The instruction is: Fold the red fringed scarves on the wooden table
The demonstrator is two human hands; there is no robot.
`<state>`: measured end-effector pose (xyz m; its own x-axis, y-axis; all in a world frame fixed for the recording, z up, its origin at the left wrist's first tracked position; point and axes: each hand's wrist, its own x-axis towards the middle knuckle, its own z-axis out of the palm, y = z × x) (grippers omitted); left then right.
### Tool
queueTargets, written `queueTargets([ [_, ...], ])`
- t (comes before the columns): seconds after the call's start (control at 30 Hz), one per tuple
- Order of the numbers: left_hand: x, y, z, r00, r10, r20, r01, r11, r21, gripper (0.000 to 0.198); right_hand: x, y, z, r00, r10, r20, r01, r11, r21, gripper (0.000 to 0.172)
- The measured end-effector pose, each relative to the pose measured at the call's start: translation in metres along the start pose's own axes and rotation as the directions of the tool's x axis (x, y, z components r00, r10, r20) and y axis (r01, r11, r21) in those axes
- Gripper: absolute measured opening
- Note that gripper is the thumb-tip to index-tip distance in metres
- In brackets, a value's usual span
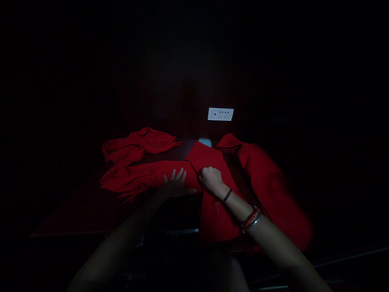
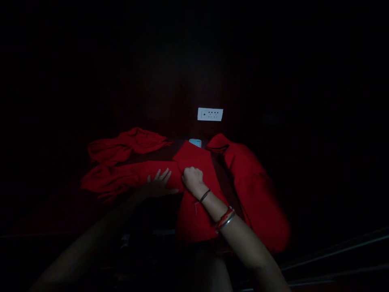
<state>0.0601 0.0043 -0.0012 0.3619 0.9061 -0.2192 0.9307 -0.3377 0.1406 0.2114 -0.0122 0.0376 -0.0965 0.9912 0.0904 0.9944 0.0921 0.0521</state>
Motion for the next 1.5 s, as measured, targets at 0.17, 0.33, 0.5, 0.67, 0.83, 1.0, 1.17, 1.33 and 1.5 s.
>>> queueTargets([
  [0.17,-0.009,0.012,0.002,0.999,-0.041,-0.023,0.042,0.999,0.028,0.094,0.003,0.030,-0.020,0.967,0.226,-0.116,-0.214,0.971,0.104,0.038],
  [0.33,-0.016,0.016,-0.002,0.998,-0.056,0.000,0.056,0.998,0.033,0.095,-0.011,0.008,-0.001,0.997,-0.029,-0.068,0.035,0.995,0.089,0.040],
  [0.5,-0.020,-0.001,-0.014,0.994,-0.030,0.101,0.026,0.999,0.036,0.108,-0.022,-0.002,0.030,0.986,-0.163,0.031,0.157,0.977,0.142,0.052],
  [0.67,-0.018,-0.014,-0.024,0.995,-0.013,0.095,0.009,0.999,0.048,0.089,-0.013,0.020,0.020,0.950,-0.211,0.231,0.158,0.961,0.226,0.060],
  [0.83,0.006,-0.007,-0.031,0.995,-0.048,-0.093,0.053,0.997,0.050,0.057,-0.002,0.031,0.024,0.977,-0.108,0.182,0.088,0.989,0.115,0.061],
  [1.0,0.034,0.008,-0.017,0.975,0.126,-0.183,-0.121,0.992,0.035,0.056,0.000,0.031,0.037,0.976,-0.094,0.196,0.069,0.989,0.133,0.065],
  [1.17,0.032,-0.001,-0.001,0.969,0.175,-0.173,-0.161,0.983,0.091,0.056,-0.006,0.040,0.036,0.983,-0.108,0.151,0.088,0.987,0.133,0.069],
  [1.33,0.018,-0.017,0.000,0.955,0.204,-0.217,-0.181,0.976,0.123,0.051,-0.007,0.041,0.031,0.972,-0.055,0.228,0.025,0.991,0.132,0.073],
  [1.5,0.033,-0.014,-0.005,0.967,0.157,-0.201,-0.149,0.987,0.055,0.052,0.009,0.040,0.018,0.966,-0.071,0.248,0.033,0.988,0.153,0.074],
])
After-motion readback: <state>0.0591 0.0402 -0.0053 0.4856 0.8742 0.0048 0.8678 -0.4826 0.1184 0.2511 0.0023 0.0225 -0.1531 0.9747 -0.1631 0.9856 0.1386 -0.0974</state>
